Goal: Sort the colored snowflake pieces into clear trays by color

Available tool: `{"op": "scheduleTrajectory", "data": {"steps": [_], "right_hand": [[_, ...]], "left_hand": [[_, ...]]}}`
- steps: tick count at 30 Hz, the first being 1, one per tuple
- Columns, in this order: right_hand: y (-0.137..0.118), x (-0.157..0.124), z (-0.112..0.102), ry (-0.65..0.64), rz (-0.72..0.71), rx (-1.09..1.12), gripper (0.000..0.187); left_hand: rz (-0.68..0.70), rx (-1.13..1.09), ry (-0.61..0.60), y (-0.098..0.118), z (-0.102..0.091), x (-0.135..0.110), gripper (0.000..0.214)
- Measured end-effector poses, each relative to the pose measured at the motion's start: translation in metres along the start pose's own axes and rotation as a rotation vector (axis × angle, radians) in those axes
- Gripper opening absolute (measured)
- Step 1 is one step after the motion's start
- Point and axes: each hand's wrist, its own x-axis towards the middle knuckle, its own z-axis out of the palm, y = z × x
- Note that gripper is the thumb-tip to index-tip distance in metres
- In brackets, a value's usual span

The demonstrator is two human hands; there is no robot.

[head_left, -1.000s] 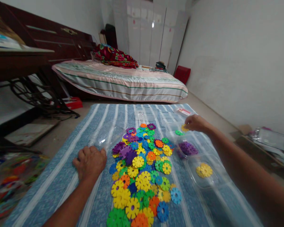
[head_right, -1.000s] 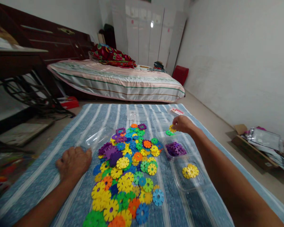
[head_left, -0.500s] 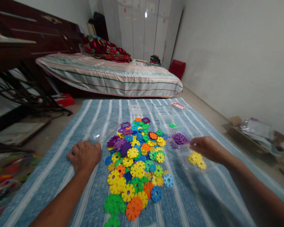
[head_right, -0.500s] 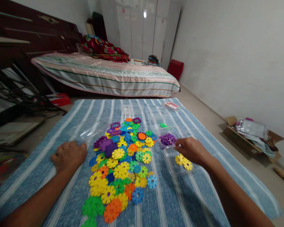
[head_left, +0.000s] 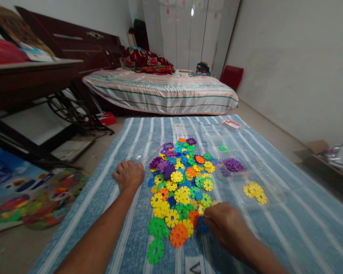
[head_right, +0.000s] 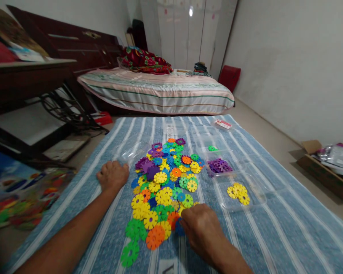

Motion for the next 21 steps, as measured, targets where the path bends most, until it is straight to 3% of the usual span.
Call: {"op": "scheduleTrajectory", "data": {"steps": [7, 21], "right_hand": [[-0.013, -0.001, 0.029, 0.028, -0.009, 0.005, 0.015], [-0.019, -0.004, 0.024, -0.024, -0.084, -0.010, 0.012]], "left_hand": [[0.008, -0.003, 0.008, -0.002, 0.002, 0.000, 0.051], [-0.001, -0.032, -0.003, 0.000, 0.001, -0.001, 0.050]]}}
